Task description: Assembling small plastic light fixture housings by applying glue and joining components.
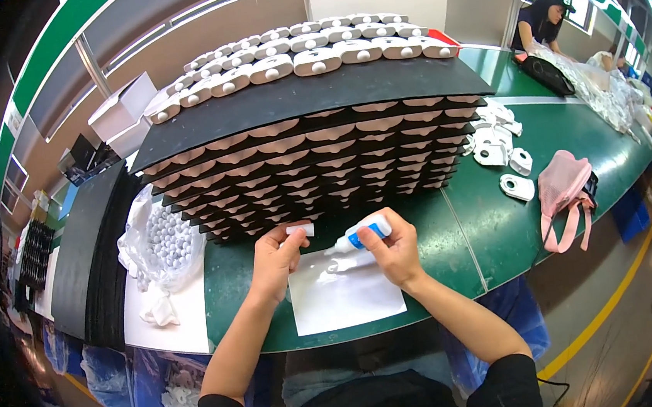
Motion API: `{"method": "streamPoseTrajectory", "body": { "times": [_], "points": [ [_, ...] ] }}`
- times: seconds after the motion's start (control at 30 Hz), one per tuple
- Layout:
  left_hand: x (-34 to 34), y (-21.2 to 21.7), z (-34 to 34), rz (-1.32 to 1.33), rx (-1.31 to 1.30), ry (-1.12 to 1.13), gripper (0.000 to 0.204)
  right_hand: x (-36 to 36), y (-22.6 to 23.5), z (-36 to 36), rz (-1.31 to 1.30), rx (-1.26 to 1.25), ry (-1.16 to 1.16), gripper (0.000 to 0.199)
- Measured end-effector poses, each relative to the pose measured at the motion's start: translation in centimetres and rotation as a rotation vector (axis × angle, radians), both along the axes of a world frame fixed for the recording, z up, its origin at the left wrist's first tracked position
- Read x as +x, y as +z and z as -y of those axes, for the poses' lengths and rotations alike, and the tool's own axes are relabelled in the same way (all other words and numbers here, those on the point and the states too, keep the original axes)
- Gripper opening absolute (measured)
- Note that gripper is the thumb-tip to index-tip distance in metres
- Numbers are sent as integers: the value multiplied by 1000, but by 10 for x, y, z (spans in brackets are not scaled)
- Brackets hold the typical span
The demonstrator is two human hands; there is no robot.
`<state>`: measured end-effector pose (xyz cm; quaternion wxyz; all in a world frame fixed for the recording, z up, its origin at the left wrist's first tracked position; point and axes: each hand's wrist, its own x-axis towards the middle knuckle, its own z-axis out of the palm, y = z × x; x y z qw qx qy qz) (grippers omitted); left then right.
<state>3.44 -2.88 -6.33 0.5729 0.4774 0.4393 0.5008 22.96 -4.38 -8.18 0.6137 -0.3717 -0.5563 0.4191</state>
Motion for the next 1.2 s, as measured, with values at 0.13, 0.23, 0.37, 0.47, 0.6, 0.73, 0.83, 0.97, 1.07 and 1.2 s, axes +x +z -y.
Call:
{"method": "streamPoseTrajectory", "body": {
  "times": [0.13,0.23,0.37,0.47,0.6,0.73,0.83,0.97,1.07,1.2],
  "points": [
    [-7,-5,-2,307,-263,-61,26,-1,6,1,-82,-38,56,19],
    [-5,-3,-2,342,-333,-77,29,-1,4,0,-20,-37,65,21],
    [0,-4,1,313,-259,-133,25,-3,2,3,59,-13,77,21],
    [6,-3,4,106,-119,-99,19,-3,6,6,213,52,84,22],
    [3,-4,6,-20,95,-159,21,5,5,4,206,-98,248,16],
    [5,0,14,36,204,-279,23,11,1,1,-55,-401,541,22],
    [5,5,24,-6,345,-260,19,8,6,2,40,-294,615,31],
    [-28,32,36,6,326,-3,17,2,5,-1,-81,-168,386,46],
    [-88,55,43,-172,429,357,16,16,8,-2,-110,-158,136,29],
    [-190,72,42,-741,612,916,14,32,7,-3,-173,-65,-68,21]
  ]
}}
